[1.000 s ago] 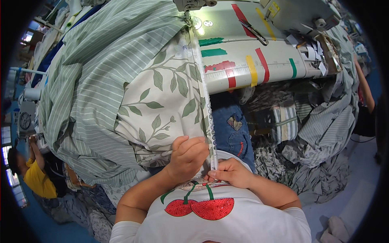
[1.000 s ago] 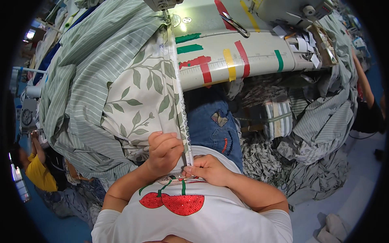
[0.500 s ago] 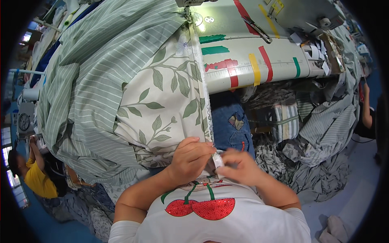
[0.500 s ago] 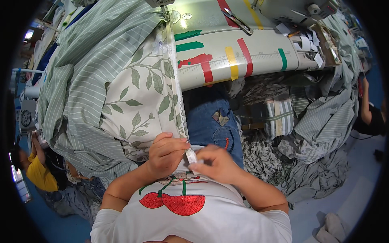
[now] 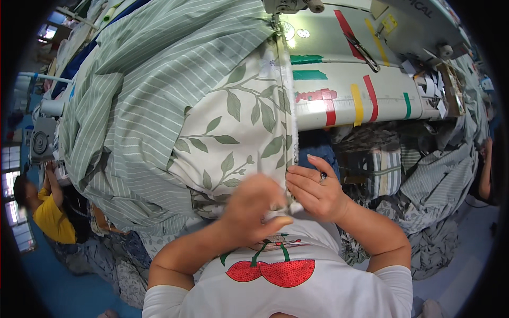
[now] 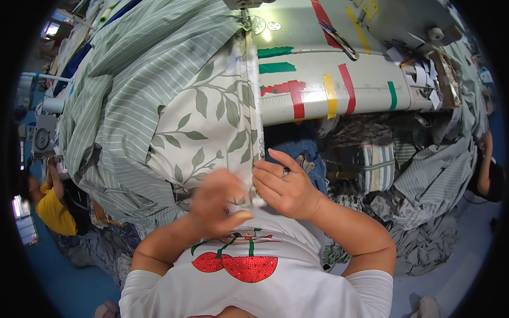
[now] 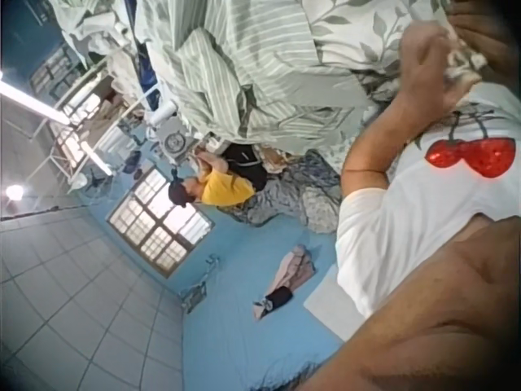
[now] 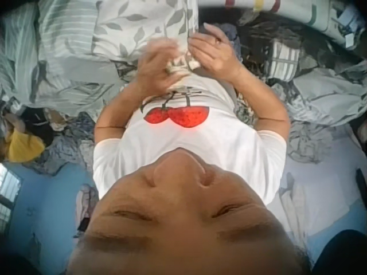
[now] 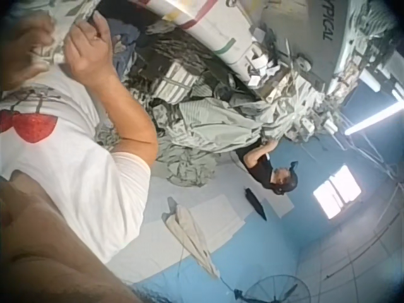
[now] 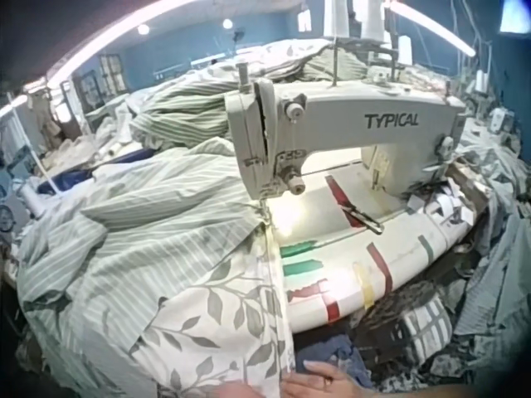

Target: The person aligns the edges of fabric pieces and sews them together using a sewing machine.

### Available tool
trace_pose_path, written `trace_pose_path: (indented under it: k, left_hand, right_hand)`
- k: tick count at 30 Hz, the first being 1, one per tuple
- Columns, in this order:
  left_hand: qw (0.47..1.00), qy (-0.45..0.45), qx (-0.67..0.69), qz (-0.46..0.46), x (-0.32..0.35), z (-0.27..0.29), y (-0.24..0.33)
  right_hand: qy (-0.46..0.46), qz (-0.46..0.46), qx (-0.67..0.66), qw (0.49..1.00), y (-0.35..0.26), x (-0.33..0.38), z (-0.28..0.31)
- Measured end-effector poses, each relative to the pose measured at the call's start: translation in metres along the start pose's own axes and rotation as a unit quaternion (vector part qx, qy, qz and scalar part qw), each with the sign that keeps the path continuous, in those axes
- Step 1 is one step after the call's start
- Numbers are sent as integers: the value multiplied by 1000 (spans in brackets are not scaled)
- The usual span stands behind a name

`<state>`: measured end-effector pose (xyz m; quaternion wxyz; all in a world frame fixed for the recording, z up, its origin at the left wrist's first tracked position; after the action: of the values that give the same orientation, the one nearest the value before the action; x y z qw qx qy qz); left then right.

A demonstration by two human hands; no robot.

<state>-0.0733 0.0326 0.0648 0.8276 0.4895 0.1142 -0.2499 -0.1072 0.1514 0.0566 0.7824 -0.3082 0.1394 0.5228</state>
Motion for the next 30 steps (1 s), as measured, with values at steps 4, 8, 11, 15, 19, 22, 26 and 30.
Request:
trace_pose_path:
  k: [4, 8, 11, 15, 19, 22, 26, 30]
  left_hand:
    - [857, 200, -460, 119, -17, 113, -51]
    - [836, 181, -483, 186, -8, 153, -81]
    - [836, 137, -477, 234, 5, 167, -81]
    - [829, 175, -489, 207, 25, 171, -23]
    - [847, 201, -464, 166, 25, 148, 39]
    - [886, 137, -431, 100, -15, 119, 83]
    - [867, -252, -394, -171, -72, 38, 140]
    - [938, -280, -190, 69, -35, -41, 68]
  right_hand:
    - [0, -24, -6, 1000, 0, -1, -2]
    - [10, -32, -11, 999, 0, -4, 0]
    - [13, -39, -11, 999, 0, -2, 2]
    - [19, -55, -9, 998, 1, 1, 5]
    - [23, -55, -6, 998, -2, 1, 10]
    - [10, -60, 10, 998, -1, 2, 14]
    - [27, -45, 17, 998, -12, -5, 29]
    - [43, -82, 6, 996, -7, -4, 28]
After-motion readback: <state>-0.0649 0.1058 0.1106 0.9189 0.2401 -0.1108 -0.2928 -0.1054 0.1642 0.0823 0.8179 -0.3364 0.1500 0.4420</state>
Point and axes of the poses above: each hand's wrist, its own x-axis away from the middle knuckle, its own z-axis out of the back of the hand, y = z × x, the point moved 8 cm from there along -x, towards the middle knuckle, and after that the axes turned 4 degrees about -z, right-handed, at the moved point
